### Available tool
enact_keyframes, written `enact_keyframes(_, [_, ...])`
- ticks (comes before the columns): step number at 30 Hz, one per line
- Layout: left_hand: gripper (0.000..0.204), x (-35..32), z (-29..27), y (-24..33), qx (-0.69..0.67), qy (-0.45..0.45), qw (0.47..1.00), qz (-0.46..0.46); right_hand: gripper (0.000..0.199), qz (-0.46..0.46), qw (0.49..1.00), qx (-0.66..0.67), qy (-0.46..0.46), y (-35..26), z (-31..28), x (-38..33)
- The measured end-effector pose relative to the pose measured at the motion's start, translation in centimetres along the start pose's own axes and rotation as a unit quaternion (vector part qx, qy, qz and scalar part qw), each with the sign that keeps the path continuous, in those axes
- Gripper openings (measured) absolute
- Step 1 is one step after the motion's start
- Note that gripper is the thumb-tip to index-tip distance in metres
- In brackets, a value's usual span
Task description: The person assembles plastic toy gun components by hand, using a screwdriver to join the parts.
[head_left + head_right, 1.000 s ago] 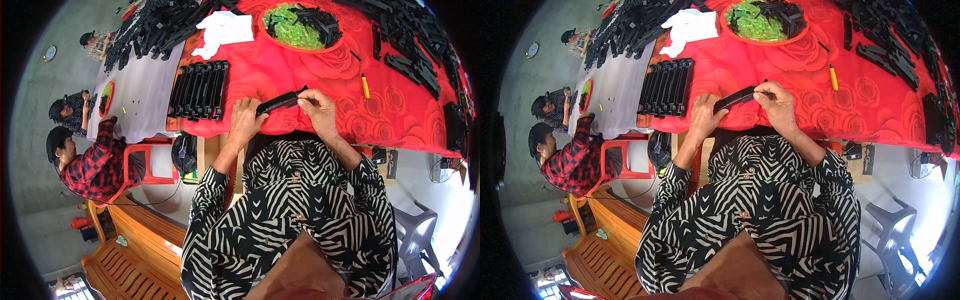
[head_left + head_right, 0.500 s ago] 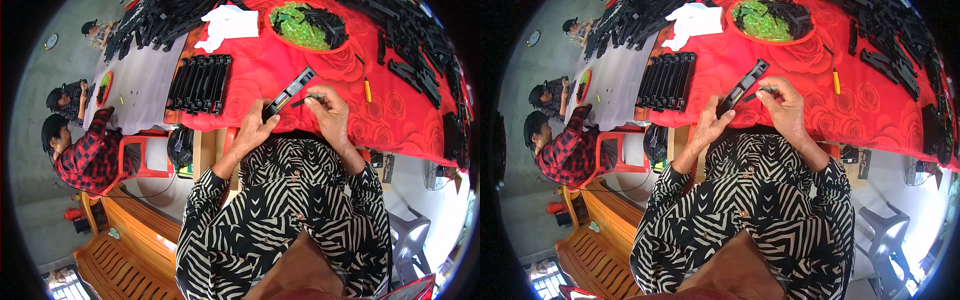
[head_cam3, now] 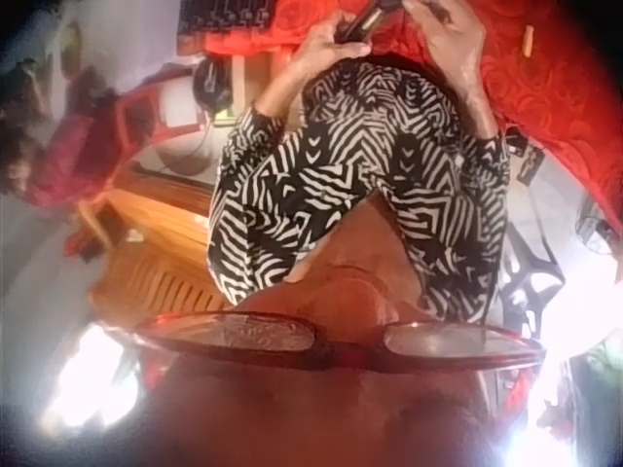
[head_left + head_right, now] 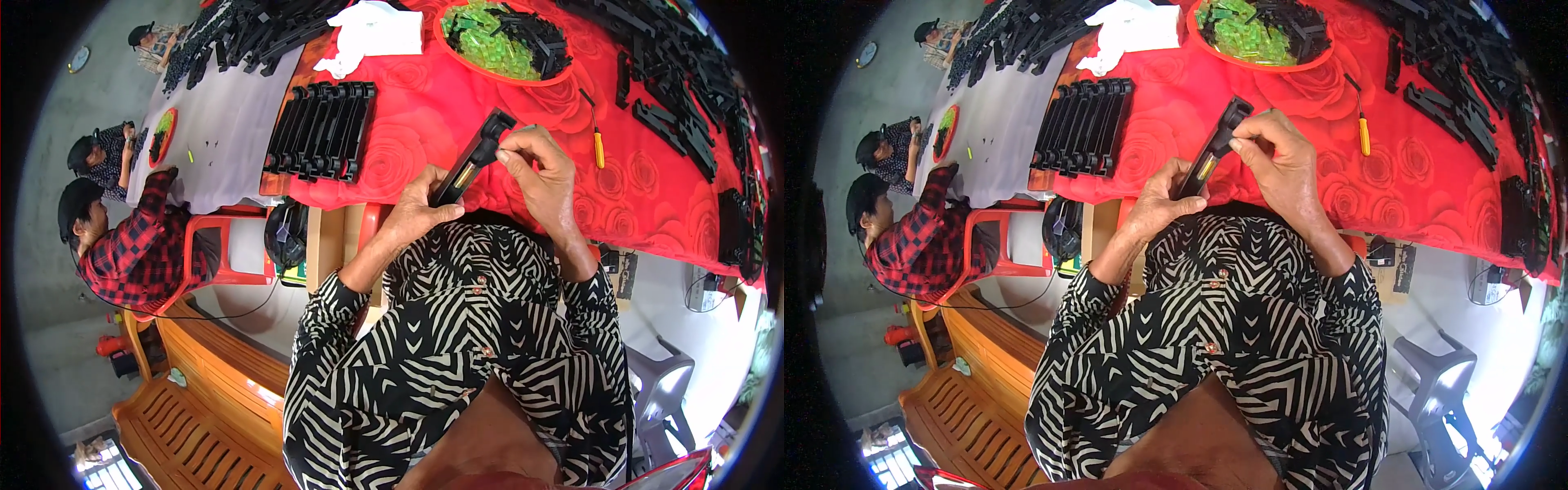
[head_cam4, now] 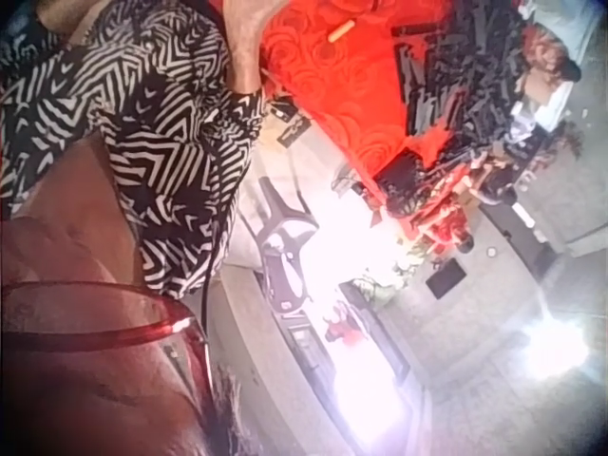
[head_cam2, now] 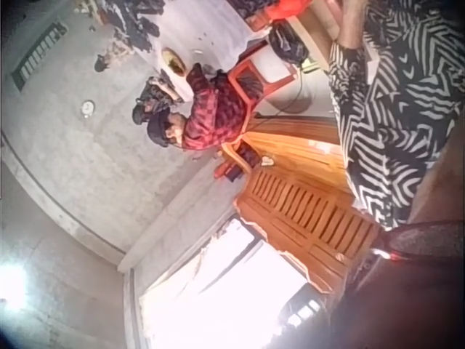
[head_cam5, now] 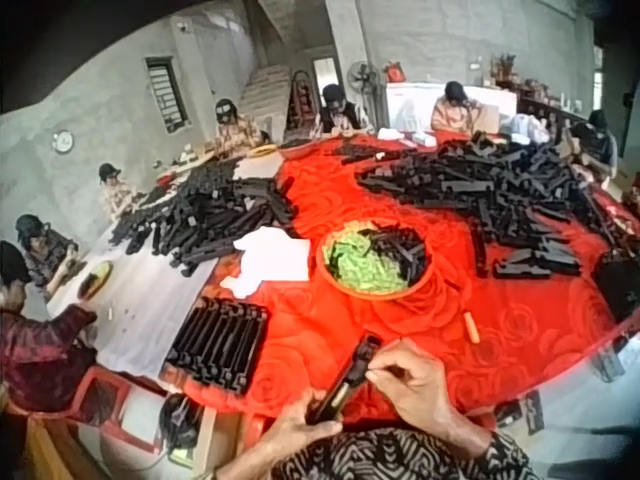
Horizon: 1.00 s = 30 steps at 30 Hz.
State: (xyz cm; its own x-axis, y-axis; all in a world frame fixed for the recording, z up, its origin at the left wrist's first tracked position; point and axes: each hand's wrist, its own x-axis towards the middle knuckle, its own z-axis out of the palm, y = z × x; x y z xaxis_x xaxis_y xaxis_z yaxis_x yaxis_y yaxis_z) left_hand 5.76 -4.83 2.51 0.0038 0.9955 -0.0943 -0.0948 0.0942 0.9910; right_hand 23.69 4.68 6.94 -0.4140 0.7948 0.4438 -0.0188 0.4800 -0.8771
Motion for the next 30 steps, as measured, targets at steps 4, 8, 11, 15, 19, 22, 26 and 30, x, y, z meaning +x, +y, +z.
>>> enact_keyframes(4, [0.026, 0.0, 0.1, 0.4, -0.026, 0.028, 0.998, -0.056, 0.009, -0.038, 0.997, 0.028, 0.067, 0.0, -0.8, 0.3])
enact_keyframes(8, [0.018, -0.2, 0.2, 0.1, 0.064, 0.068, 0.996, -0.014, 0.008, -0.04, 0.993, 0.05, 0.097, -0.3, -1.2, 0.4])
enact_keyframes(11, [0.019, -0.3, 0.4, 0.1, 0.121, 0.085, 0.988, 0.032, 0.009, -0.051, 0.994, 0.042, 0.089, -0.5, -1.4, 0.4])
enact_keyframes(15, [0.021, -0.7, 0.5, 0.1, 0.17, 0.094, 0.978, 0.073, 0.011, -0.058, 0.98, 0.165, 0.095, -0.6, -1.0, 0.3])
enact_keyframes(19, [0.022, -1.3, 1.2, 1.2, 0.189, 0.087, 0.975, 0.075, 0.012, -0.074, 0.969, 0.206, 0.117, -0.2, -0.7, 0.7])
enact_keyframes(22, [0.024, -1.7, 2.0, 2.0, 0.194, 0.048, 0.977, 0.068, 0.01, 0.023, 0.918, 0.38, 0.11, -0.3, -0.6, 1.1])
enact_keyframes(26, [0.022, -2.0, 3.1, 1.7, 0.163, 0.012, 0.983, 0.083, 0.012, 0.097, 0.855, 0.508, 0.044, -1.3, 0.9, 0.7])
enact_keyframes(30, [0.022, -1.6, 3.4, 1.3, 0.166, -0.002, 0.985, 0.049, 0.013, 0.144, 0.823, 0.548, 0.024, -0.6, 0.3, 0.5])
